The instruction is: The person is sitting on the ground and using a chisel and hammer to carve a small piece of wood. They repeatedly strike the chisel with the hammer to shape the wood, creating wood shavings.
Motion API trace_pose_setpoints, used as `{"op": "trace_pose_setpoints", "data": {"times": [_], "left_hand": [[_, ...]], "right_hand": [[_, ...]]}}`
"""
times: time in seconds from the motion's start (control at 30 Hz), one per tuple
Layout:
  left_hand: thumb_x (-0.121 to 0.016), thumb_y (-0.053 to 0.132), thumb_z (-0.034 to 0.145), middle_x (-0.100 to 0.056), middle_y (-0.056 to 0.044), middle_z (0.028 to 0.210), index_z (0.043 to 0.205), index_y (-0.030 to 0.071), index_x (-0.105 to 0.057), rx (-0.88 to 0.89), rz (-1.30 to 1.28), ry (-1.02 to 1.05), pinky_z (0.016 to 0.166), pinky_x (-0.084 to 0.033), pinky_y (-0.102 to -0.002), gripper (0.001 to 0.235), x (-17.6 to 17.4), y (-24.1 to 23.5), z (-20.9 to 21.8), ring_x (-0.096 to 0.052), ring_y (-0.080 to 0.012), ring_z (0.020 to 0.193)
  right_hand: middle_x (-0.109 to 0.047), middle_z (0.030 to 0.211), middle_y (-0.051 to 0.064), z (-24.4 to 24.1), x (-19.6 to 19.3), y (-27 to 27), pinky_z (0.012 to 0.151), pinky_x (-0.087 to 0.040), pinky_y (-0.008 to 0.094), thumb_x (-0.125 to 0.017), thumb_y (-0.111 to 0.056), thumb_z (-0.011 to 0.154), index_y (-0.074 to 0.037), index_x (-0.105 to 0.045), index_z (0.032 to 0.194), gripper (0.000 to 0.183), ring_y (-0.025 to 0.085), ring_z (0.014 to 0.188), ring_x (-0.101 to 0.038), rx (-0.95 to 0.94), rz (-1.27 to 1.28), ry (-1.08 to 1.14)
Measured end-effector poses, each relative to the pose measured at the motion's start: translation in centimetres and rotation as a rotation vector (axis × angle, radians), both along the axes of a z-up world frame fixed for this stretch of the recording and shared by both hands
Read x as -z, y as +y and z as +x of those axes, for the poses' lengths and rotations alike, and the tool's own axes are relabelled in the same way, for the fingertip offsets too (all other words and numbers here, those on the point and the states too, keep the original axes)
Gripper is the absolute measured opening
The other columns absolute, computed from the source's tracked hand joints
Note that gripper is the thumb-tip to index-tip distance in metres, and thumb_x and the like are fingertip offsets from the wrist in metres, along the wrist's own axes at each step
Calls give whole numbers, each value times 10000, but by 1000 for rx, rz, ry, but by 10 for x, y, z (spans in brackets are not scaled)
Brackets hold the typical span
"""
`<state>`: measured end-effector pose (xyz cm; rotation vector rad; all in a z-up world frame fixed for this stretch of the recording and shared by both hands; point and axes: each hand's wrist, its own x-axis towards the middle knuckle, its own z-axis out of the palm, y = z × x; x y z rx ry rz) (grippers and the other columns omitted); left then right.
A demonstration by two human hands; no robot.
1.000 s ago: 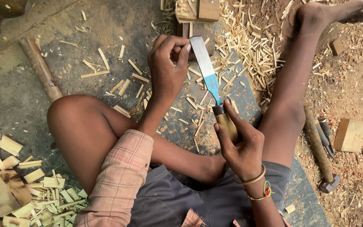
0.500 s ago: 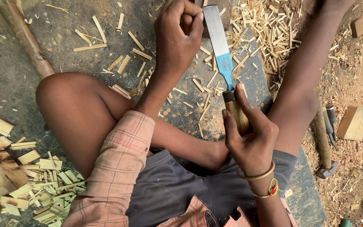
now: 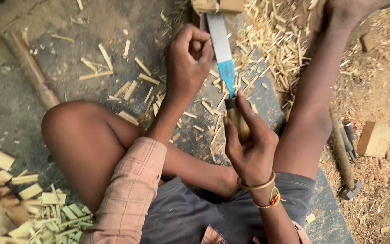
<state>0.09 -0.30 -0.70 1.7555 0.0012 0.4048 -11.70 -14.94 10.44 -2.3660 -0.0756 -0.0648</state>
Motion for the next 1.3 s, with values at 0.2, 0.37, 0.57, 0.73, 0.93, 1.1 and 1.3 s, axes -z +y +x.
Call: {"op": "trace_pose_setpoints", "data": {"times": [0.2, 0.37, 0.57, 0.73, 0.93, 1.1, 1.3], "left_hand": [[-708, -13, 919, -488, 28, 815, 923, 62, -581, -22, -34, -15, 591, -430, -242, 147, 5, -5, 3, -454, -51, 672], [-699, -19, 936, -467, 29, 794, 909, 74, -555, 1, -62, -75, 604, -398, -249, 174, 16, -4, -3, -425, -57, 671], [-731, 15, 954, -469, 39, 730, 888, 70, -553, 9, -92, -46, 586, -394, -244, 197, 14, -2, 1, -446, -53, 630], [-750, 18, 975, -543, 30, 727, 894, 59, -600, 37, -97, -113, 624, -426, -250, 176, 18, 5, 3, -492, -46, 664], [-762, 18, 924, -558, 36, 697, 853, 54, -630, 21, -112, -27, 583, -409, -228, 154, 22, 4, 3, -485, -24, 629], [-754, 30, 898, -600, 59, 720, 842, 71, -642, 25, -128, 29, 564, -441, -210, 132, 27, 6, 8, -522, -17, 622], [-758, 6, 894, -532, 43, 723, 872, 40, -627, 51, -147, -14, 596, -393, -226, 137, 12, 5, 8, -464, -37, 656]], "right_hand": [[-740, 1236, 194, -13, -25, -10, 926, -570, 297, -724, -12, 933, 30, -583, 1435, 524, 177, 1088, -731, -11, 33, 78], [-702, 1363, 209, -24, -31, -23, 1010, -549, 295, -727, -2, 963, 49, -583, 1444, 504, 189, 1198, -690, -31, 11, 137], [-765, 1075, 168, -17, -37, -30, 859, -540, 286, -769, -1, 894, 23, -648, 1384, 506, 139, 938, -701, -29, -173, 159], [-754, 1090, 165, -13, -31, -17, 852, -545, 275, -734, 17, 921, 24, -614, 1422, 515, 125, 965, -705, -32, -83, 149], [-750, 1063, 186, -13, -2, -10, 833, -559, 298, -738, 26, 921, 17, -606, 1429, 524, 159, 899, -715, -24, -56, 18], [-758, 1043, 206, -7, 13, -7, 784, -566, 317, -754, -52, 932, -35, -628, 1416, 500, 256, 915, -754, 10, -58, -17], [-753, 948, 84, -11, 8, -13, 592, -517, 257, -746, -144, 945, -104, -609, 1449, 524, 88, 676, -631, 114, 274, 62]]}}
